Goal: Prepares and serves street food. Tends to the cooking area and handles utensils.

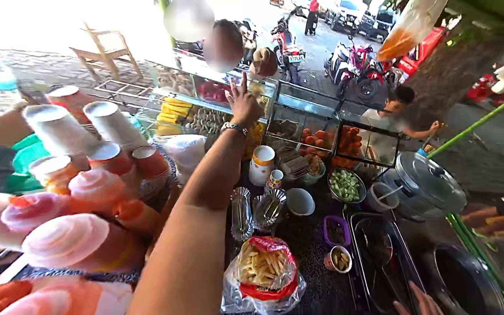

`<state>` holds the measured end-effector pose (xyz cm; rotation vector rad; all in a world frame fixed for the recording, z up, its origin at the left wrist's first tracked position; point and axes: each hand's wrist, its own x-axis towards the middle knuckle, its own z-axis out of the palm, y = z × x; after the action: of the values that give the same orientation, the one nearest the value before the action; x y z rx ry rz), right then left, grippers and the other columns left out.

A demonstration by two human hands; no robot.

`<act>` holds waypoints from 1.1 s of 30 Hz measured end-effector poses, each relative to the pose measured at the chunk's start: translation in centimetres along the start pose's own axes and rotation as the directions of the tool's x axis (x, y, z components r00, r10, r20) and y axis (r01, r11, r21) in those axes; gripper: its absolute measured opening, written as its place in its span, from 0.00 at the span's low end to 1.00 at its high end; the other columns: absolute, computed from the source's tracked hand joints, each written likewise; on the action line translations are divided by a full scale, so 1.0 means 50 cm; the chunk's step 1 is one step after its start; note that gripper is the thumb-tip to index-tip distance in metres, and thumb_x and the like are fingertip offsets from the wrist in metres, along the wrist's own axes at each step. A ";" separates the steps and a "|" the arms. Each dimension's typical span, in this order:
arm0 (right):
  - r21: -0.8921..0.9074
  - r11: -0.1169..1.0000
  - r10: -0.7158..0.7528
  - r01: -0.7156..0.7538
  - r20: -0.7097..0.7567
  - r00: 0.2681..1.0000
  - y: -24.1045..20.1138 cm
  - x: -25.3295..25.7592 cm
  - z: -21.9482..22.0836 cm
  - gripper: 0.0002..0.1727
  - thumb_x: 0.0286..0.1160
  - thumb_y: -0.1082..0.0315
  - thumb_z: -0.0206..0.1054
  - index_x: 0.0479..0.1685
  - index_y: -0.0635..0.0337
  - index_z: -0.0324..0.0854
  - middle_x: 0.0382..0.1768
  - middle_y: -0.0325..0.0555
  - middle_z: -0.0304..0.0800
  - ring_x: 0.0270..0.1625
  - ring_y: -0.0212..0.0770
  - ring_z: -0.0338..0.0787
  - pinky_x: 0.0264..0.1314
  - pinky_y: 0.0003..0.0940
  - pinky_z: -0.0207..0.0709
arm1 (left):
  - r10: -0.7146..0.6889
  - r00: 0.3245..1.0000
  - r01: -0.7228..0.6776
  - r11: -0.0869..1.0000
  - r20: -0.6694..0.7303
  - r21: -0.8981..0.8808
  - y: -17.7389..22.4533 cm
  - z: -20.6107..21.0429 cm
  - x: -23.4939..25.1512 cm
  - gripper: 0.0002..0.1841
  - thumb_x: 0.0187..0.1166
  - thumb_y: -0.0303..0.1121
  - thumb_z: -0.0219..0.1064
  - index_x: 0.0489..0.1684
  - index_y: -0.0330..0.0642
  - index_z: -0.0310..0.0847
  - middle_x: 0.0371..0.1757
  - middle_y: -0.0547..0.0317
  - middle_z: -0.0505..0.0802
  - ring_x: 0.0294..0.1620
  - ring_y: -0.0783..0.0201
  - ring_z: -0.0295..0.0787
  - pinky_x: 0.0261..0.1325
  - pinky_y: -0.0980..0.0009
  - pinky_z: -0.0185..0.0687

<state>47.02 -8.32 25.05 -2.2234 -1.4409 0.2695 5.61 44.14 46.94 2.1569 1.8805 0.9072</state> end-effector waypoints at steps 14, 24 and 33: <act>0.100 0.985 -0.162 0.139 0.278 0.947 -0.263 0.262 0.136 0.18 0.86 0.66 0.63 0.65 0.65 0.86 0.68 0.63 0.86 0.76 0.65 0.78 0.83 0.60 0.67 | 0.197 0.980 -0.169 0.880 0.016 -0.443 0.000 0.001 -0.419 0.22 0.82 0.28 0.63 0.76 0.32 0.75 0.74 0.33 0.82 0.71 0.45 0.83 0.71 0.49 0.80; -0.193 0.860 -0.161 0.473 0.777 0.609 -0.217 0.529 0.283 0.22 0.79 0.78 0.63 0.72 0.65 0.81 0.68 0.69 0.84 0.74 0.69 0.81 0.77 0.67 0.69 | 0.168 0.719 0.210 0.872 0.674 -0.442 0.047 0.136 -0.687 0.44 0.75 0.21 0.69 0.95 0.44 0.51 0.93 0.43 0.59 0.75 0.51 0.81 0.67 0.52 0.85; 0.031 0.914 -0.277 0.404 0.775 0.568 -0.203 0.569 0.248 0.18 0.83 0.74 0.63 0.69 0.66 0.83 0.64 0.68 0.88 0.71 0.65 0.84 0.79 0.63 0.69 | 0.162 0.408 0.055 0.978 0.898 -0.202 0.145 0.403 -0.592 0.43 0.71 0.13 0.68 0.92 0.32 0.52 0.94 0.37 0.57 0.89 0.37 0.62 0.85 0.42 0.63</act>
<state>45.96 24.14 21.79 -1.9220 -2.3699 1.1232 21.16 20.43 23.88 1.9059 1.0572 -0.1808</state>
